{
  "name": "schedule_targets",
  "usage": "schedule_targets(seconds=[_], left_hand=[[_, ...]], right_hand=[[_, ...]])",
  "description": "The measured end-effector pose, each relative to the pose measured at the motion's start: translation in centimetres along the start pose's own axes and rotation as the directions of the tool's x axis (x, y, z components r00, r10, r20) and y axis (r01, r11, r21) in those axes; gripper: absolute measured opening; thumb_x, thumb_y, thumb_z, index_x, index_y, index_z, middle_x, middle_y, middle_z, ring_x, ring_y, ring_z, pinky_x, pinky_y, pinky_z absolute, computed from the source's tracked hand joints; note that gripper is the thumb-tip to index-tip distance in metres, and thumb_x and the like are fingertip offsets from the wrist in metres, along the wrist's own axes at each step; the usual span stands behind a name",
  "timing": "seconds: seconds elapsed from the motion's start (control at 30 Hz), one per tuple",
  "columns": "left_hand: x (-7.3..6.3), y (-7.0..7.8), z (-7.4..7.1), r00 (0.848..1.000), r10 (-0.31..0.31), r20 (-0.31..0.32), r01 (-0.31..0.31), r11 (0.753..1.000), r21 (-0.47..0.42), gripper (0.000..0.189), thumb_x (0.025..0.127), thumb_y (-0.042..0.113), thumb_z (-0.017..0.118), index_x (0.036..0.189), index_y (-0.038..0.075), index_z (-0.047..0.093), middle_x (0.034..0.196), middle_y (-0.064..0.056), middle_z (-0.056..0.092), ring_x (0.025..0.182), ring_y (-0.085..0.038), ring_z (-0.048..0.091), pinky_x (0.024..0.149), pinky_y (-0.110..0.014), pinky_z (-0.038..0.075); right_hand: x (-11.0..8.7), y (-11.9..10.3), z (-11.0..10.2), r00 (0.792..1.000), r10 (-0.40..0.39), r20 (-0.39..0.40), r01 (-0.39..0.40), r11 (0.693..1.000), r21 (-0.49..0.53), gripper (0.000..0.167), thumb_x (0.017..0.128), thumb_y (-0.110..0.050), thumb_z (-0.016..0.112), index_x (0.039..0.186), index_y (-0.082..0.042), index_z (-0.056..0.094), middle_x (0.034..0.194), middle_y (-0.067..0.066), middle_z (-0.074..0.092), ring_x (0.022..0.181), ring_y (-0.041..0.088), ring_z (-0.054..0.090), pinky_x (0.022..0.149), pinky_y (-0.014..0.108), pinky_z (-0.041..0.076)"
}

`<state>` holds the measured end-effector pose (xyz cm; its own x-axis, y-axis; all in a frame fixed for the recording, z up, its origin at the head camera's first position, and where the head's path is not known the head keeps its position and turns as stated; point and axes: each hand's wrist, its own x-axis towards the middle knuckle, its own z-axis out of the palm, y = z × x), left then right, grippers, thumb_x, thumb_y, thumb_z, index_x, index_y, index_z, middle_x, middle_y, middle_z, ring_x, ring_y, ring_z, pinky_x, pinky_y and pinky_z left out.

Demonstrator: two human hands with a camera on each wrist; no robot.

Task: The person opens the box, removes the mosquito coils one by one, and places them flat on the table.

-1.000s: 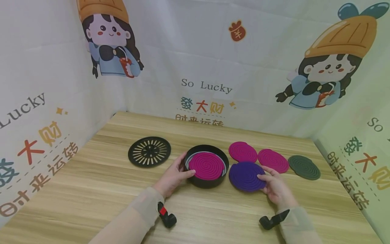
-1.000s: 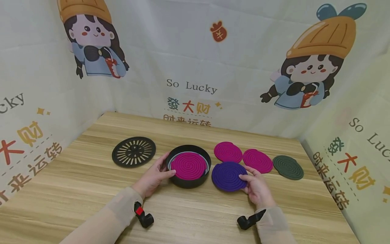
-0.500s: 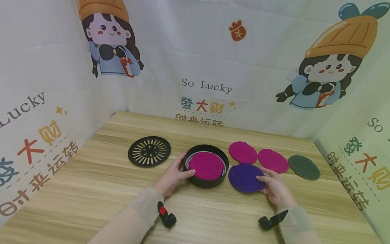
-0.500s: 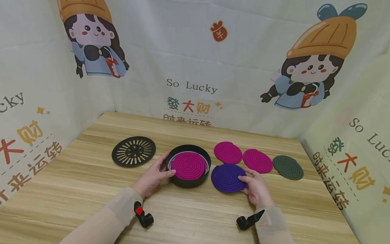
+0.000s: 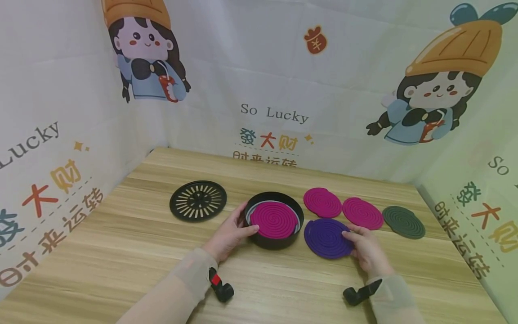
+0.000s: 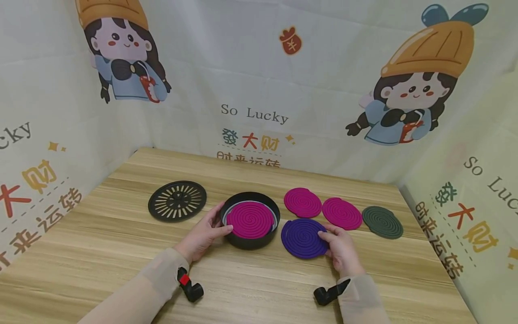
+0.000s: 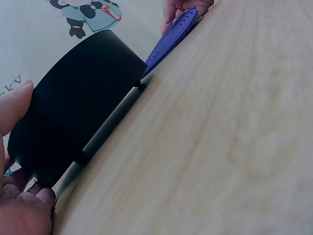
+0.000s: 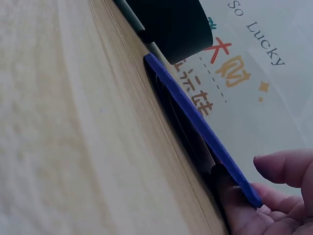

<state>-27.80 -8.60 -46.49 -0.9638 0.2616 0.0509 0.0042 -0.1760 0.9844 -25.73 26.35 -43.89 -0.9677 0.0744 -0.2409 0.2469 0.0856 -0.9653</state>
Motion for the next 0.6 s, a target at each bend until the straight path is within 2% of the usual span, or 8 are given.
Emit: schedule_targets(seconds=[0.1,0.17,0.3,0.4,0.6], left_hand=[[0.02,-0.02,-0.02,1.0,-0.001,0.0,0.001,1.0,-0.001,0.088,0.085,0.0,0.069,0.154,0.007,0.014,0.159,-0.014,0.015,0.145,-0.026,0.014,0.115,-0.036,0.021],[0.0,0.0,-0.02,1.0,0.0,-0.001,0.0,1.0,0.0,0.088,0.085,0.001,0.068,0.154,0.007,0.014,0.159,-0.014,0.015,0.145,-0.025,0.014,0.115,-0.035,0.021],[-0.07,0.06,0.01,1.0,0.002,-0.002,-0.002,1.0,-0.003,0.087,0.086,0.0,0.068,0.154,0.007,0.014,0.159,-0.014,0.015,0.145,-0.025,0.014,0.115,-0.035,0.022],[-0.09,0.05,0.01,1.0,-0.001,-0.002,0.001,1.0,-0.005,0.087,0.086,0.0,0.068,0.154,0.007,0.014,0.159,-0.014,0.015,0.145,-0.025,0.014,0.115,-0.036,0.022],[-0.09,0.0,0.0,1.0,-0.014,-0.005,0.014,1.0,0.0,0.088,0.086,0.002,0.068,0.154,0.007,0.012,0.159,-0.014,0.013,0.146,-0.026,0.012,0.115,-0.037,0.02]], right_hand=[[-0.07,-0.13,0.04,1.0,-0.015,-0.018,0.014,0.998,-0.061,0.049,0.097,-0.008,0.052,0.138,0.013,0.033,0.117,0.012,0.052,0.075,0.001,0.056,0.062,0.019,0.052],[-0.13,-0.25,0.09,0.999,-0.025,-0.033,0.022,0.995,-0.095,0.049,0.097,-0.008,0.051,0.138,0.013,0.035,0.121,0.015,0.05,0.075,0.001,0.054,0.06,0.018,0.05],[-0.26,-0.36,0.15,0.997,-0.054,-0.063,0.045,0.989,-0.137,0.045,0.097,-0.008,0.052,0.134,0.015,0.04,0.112,0.009,0.055,0.074,0.001,0.051,0.057,0.019,0.048],[-0.33,-0.32,0.13,0.993,-0.086,-0.079,0.073,0.985,-0.155,0.044,0.096,-0.008,0.053,0.131,0.017,0.041,0.106,0.008,0.058,0.076,0.001,0.052,0.059,0.019,0.05],[-0.45,-0.23,-0.15,0.989,-0.11,-0.102,0.089,0.978,-0.191,0.045,0.096,-0.007,0.05,0.132,0.018,0.039,0.118,0.022,0.056,0.08,-0.001,0.053,0.064,0.019,0.052]])
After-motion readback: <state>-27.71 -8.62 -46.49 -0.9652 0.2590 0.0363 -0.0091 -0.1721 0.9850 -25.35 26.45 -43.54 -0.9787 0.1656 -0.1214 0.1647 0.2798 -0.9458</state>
